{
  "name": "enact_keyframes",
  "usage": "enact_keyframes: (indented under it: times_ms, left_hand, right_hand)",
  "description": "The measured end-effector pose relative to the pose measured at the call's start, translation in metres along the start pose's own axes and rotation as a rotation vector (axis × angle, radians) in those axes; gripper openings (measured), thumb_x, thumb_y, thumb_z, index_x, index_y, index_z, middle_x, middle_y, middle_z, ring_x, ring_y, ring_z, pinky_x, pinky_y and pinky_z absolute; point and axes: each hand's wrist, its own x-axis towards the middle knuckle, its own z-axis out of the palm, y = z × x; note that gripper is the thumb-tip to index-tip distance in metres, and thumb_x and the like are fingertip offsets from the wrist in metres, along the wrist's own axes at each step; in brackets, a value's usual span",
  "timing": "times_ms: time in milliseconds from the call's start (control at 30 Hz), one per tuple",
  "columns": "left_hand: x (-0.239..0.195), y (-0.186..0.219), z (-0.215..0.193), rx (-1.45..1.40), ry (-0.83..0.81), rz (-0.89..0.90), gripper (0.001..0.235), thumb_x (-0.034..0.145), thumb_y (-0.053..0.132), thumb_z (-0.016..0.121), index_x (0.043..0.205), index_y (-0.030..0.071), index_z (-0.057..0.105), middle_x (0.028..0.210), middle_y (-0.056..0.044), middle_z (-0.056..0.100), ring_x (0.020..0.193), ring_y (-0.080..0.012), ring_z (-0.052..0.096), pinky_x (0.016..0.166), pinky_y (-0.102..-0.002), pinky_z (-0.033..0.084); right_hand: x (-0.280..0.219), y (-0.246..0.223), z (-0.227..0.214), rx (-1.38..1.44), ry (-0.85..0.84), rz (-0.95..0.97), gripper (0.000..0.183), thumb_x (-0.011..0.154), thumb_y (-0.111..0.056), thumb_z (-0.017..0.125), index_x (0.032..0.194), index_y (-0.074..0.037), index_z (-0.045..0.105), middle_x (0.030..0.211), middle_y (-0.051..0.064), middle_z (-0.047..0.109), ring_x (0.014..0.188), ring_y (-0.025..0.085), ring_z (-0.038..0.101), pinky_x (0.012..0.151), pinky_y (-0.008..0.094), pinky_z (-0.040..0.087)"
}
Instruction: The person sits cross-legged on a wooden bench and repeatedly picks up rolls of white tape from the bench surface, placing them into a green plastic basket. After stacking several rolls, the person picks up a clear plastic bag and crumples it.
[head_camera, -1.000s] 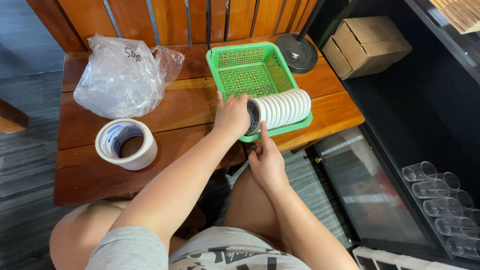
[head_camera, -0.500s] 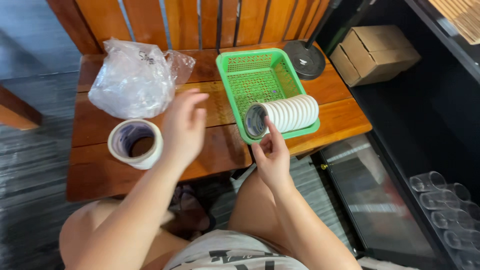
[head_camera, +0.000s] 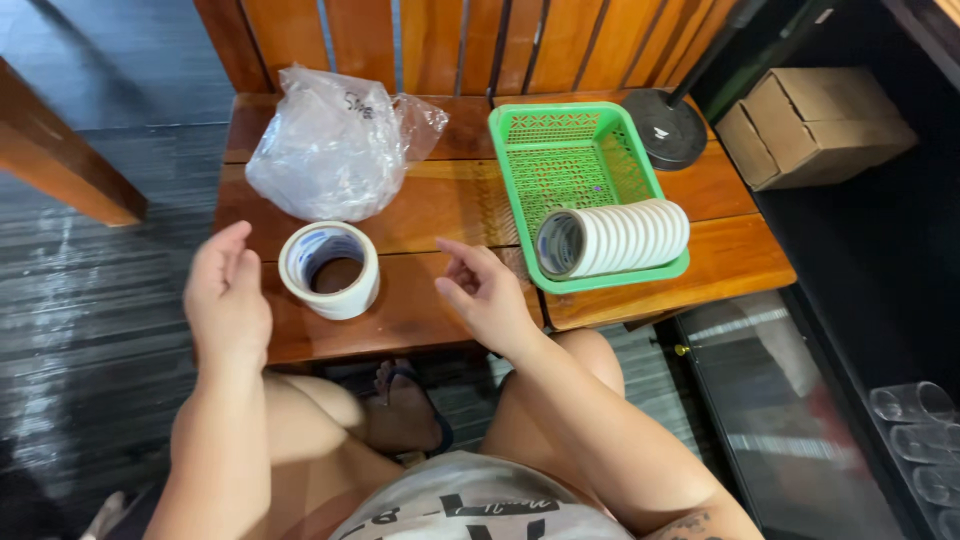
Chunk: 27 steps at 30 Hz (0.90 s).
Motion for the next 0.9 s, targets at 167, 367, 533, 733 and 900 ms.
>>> enact_keyframes:
  times_ms: [167,367,533,733,900]
  left_hand:
    - [-0.013,-0.002,0.005,-0.034,-0.028,-0.127,0.039,0.108,0.005,0.053,0.147,0.005,0.056,0.142,-0.033,0.055,0.140,-0.0392,0.048,0.116,-0.047,0.042]
    - [-0.022,0.002,0.011,-0.031,-0.049,-0.168,0.037,0.110,0.011,0.054,0.146,0.005,0.058,0.143,-0.025,0.059,0.137,-0.0323,0.055,0.114,-0.044,0.045]
    - [-0.023,0.000,0.011,0.059,-0.078,-0.176,0.034,0.112,0.016,0.053,0.144,0.009,0.061,0.142,-0.018,0.063,0.136,-0.0284,0.056,0.113,-0.042,0.046]
    - [-0.027,-0.003,0.012,0.143,-0.100,-0.152,0.036,0.113,0.024,0.050,0.145,0.012,0.062,0.142,-0.014,0.063,0.136,-0.0289,0.055,0.116,-0.045,0.042]
    - [-0.028,-0.009,0.015,0.211,-0.093,-0.157,0.039,0.115,0.030,0.047,0.148,0.013,0.060,0.143,-0.014,0.063,0.136,-0.0303,0.055,0.117,-0.046,0.041]
  right_hand:
    - [0.009,0.001,0.025,0.040,-0.055,0.050,0.055,0.087,-0.005,0.078,0.140,-0.010,0.065,0.101,0.006,0.062,0.081,0.012,0.066,0.072,0.024,0.060]
    - [0.010,0.000,0.052,0.004,-0.091,0.026,0.066,0.085,-0.009,0.082,0.147,-0.007,0.057,0.111,0.014,0.062,0.089,0.019,0.072,0.074,0.029,0.062]
    - [0.002,-0.008,0.069,-0.101,-0.123,0.019,0.068,0.085,-0.017,0.083,0.147,-0.005,0.057,0.127,0.016,0.062,0.103,0.024,0.073,0.078,0.032,0.062]
    - [-0.007,-0.018,0.080,-0.002,-0.129,0.135,0.067,0.087,-0.013,0.080,0.149,-0.006,0.055,0.135,0.016,0.060,0.112,0.022,0.071,0.083,0.028,0.062]
    - [-0.008,-0.015,0.082,0.059,-0.121,0.134,0.070,0.087,-0.009,0.080,0.151,-0.004,0.052,0.137,0.016,0.057,0.115,0.023,0.069,0.084,0.028,0.062]
